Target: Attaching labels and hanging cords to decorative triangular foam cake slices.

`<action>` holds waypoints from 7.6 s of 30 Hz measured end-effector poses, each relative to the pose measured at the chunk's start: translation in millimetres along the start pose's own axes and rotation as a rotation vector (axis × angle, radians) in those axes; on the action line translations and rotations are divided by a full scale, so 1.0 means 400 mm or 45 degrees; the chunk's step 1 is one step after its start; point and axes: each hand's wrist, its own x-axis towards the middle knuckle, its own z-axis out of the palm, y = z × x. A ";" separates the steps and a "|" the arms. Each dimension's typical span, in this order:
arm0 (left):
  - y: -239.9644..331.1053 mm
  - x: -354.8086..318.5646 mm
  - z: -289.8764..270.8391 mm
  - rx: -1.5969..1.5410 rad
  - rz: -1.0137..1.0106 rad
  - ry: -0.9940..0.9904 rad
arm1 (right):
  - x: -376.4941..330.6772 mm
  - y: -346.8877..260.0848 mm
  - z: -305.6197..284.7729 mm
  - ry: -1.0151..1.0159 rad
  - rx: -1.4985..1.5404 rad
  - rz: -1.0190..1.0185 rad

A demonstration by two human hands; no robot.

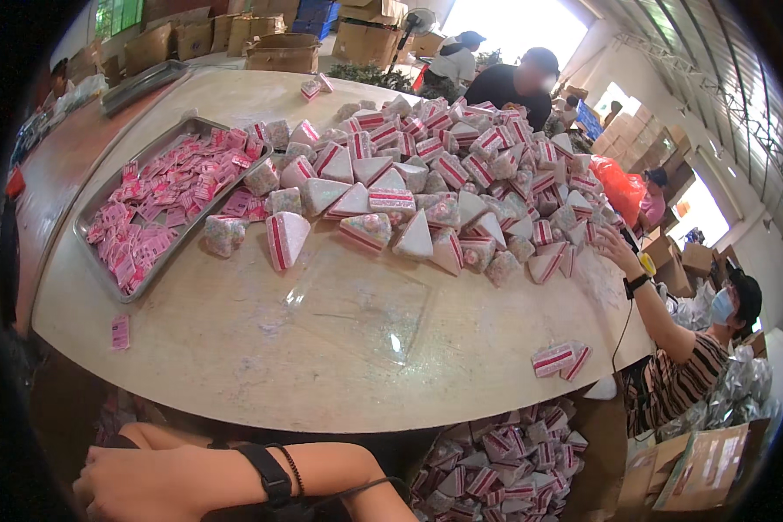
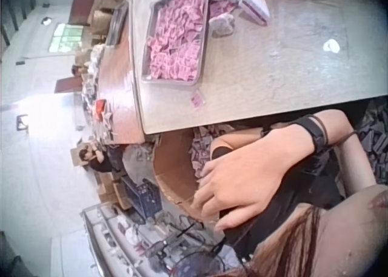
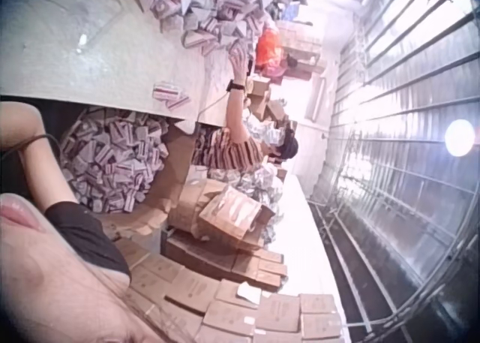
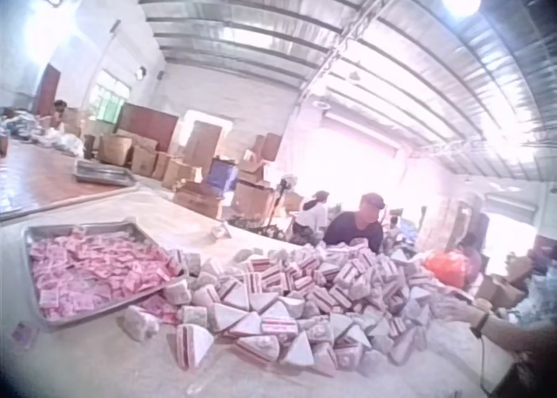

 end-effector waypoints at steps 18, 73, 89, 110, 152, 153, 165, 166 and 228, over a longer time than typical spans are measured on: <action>0.000 0.040 -0.072 -0.083 -0.042 -0.204 | -0.083 -0.042 -0.008 0.131 0.097 0.197; -0.122 0.045 -0.607 1.670 -0.587 1.036 | -0.631 -0.122 -0.547 0.269 -1.665 0.879; -0.148 0.061 -0.593 1.556 -0.377 0.934 | -0.632 -0.145 -0.548 0.257 -1.475 1.215; -0.081 0.106 -0.570 1.221 0.283 1.710 | -0.648 -0.144 -0.582 0.994 -1.255 1.018; -0.035 0.117 -0.524 1.666 0.339 1.284 | -0.556 -0.174 -0.503 1.160 -0.253 0.796; -0.034 0.113 -0.535 1.527 0.036 1.446 | -0.560 -0.174 -0.507 1.180 -0.278 0.846; -0.086 0.031 -0.704 1.501 -0.960 1.139 | -0.588 -0.177 -0.551 1.302 -0.411 1.026; -0.106 0.041 -0.739 1.508 -0.933 1.138 | -0.595 -0.180 -0.552 1.311 -0.424 1.041; -0.020 0.255 -0.574 1.022 -0.185 0.353 | -0.714 -0.085 -0.545 0.339 -1.358 1.015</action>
